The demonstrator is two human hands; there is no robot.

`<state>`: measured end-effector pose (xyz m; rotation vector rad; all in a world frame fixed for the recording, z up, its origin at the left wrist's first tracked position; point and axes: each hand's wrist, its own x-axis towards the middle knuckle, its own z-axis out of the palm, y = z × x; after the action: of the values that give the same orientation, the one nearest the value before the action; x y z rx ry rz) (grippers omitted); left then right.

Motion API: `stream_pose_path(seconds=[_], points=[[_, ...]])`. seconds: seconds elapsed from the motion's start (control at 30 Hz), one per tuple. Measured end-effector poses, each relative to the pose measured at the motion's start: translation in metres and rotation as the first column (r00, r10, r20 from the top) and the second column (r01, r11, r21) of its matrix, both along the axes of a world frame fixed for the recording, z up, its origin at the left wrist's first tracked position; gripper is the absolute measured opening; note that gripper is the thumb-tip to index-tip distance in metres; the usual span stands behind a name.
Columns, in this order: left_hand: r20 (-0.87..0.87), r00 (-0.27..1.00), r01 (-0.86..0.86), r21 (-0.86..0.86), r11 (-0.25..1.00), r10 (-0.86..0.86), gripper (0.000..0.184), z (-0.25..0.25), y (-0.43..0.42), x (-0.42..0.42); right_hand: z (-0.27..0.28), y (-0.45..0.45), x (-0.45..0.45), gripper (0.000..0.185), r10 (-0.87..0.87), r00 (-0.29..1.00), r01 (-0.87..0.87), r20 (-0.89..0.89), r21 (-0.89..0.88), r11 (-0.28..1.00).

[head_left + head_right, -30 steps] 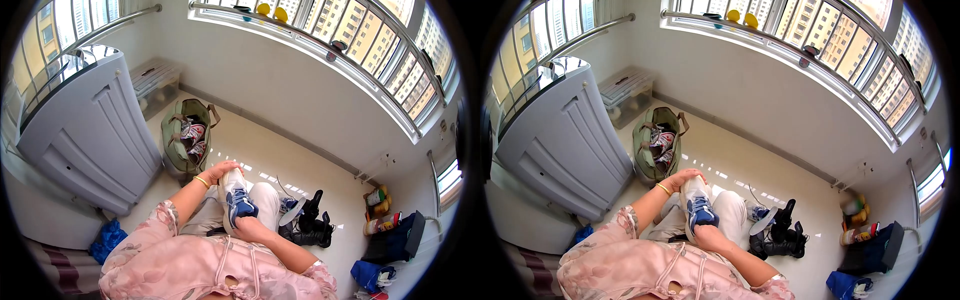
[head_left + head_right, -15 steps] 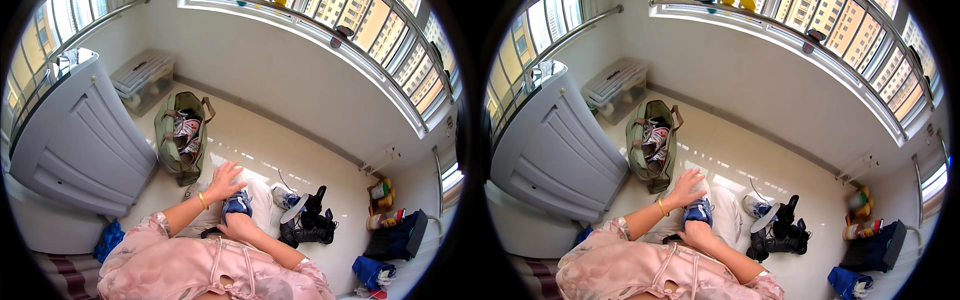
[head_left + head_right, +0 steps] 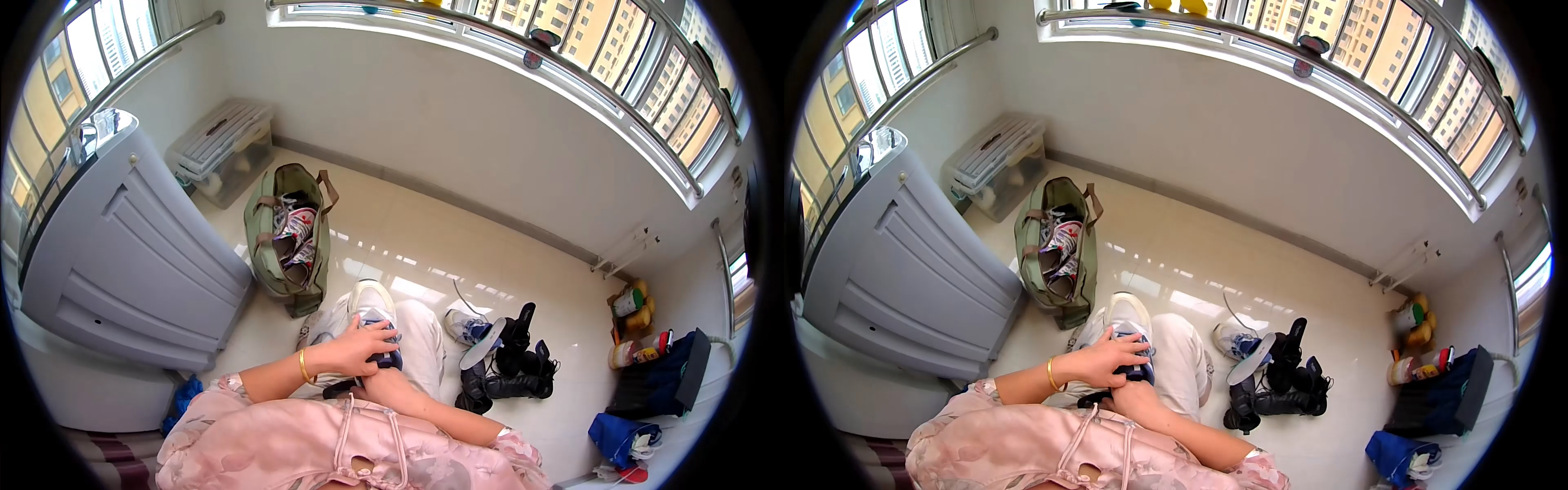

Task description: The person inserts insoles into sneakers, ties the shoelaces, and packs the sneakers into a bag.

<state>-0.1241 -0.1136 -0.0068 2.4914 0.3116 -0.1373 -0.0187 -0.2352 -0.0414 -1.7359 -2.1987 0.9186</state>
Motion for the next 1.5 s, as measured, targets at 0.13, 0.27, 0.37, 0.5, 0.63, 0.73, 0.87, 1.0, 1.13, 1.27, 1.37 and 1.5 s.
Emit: stream_pose_path(seconds=[0.13,0.27,0.37,0.5,0.63,0.73,0.87,1.0,1.13,1.27,1.37,1.5], points=[[-0.039,0.999,-0.033,-0.020,0.999,0.032,0.054,-0.006,0.001,0.003,0.019,0.005,0.004,0.049,0.052,0.995,-0.048,0.085,-0.044,0.998],[-0.008,0.999,-0.039,0.093,0.995,0.040,0.044,-0.012,-0.010,0.012,0.000,0.010,0.007,0.060,0.055,0.998,-0.052,0.022,-0.135,0.990],[0.007,0.997,-0.073,0.065,0.995,0.072,0.038,-0.015,-0.009,0.017,-0.011,0.012,0.008,0.068,0.087,0.996,-0.089,-0.018,-0.186,0.978],[0.099,0.985,-0.143,0.013,0.990,0.141,0.033,-0.010,-0.010,0.017,0.001,0.009,0.006,0.055,-0.012,1.000,0.016,0.018,-0.209,0.978],[0.354,0.919,-0.208,0.065,0.976,0.172,0.026,-0.014,-0.015,0.010,0.002,-0.018,0.005,0.030,-0.215,0.957,0.236,-0.197,0.092,0.967],[0.458,0.866,-0.279,0.105,0.955,0.202,0.026,-0.012,-0.024,0.001,0.003,-0.035,0.013,0.020,-0.289,0.794,0.458,-0.535,0.214,0.863],[0.482,0.854,-0.299,0.150,0.942,0.194,0.025,-0.013,-0.028,0.005,-0.001,-0.056,0.024,0.024,-0.595,0.652,0.735,-0.470,0.201,0.648],[0.414,0.900,-0.240,0.204,0.949,0.138,0.016,-0.013,-0.023,0.014,-0.017,-0.045,0.024,0.034,-0.673,0.561,0.809,-0.482,0.147,0.569],[0.200,0.969,-0.170,0.100,0.980,0.147,0.011,-0.015,0.003,0.025,-0.041,-0.027,0.030,0.030,-0.700,0.465,0.802,-0.542,-0.076,0.592],[0.028,0.964,-0.235,-0.384,0.893,0.265,0.012,-0.023,0.029,0.031,-0.036,-0.024,0.034,0.025,-0.699,0.508,0.780,-0.504,-0.075,0.621],[-0.020,0.946,-0.294,-0.479,0.827,0.324,0.012,-0.033,0.035,0.031,-0.042,-0.026,0.030,0.027,-0.716,0.391,0.783,-0.579,-0.200,0.589],[0.030,0.941,-0.284,-0.468,0.837,0.337,0.013,-0.036,0.034,0.028,-0.053,-0.035,0.025,0.032,-0.702,0.301,0.767,-0.645,-0.274,0.581]])
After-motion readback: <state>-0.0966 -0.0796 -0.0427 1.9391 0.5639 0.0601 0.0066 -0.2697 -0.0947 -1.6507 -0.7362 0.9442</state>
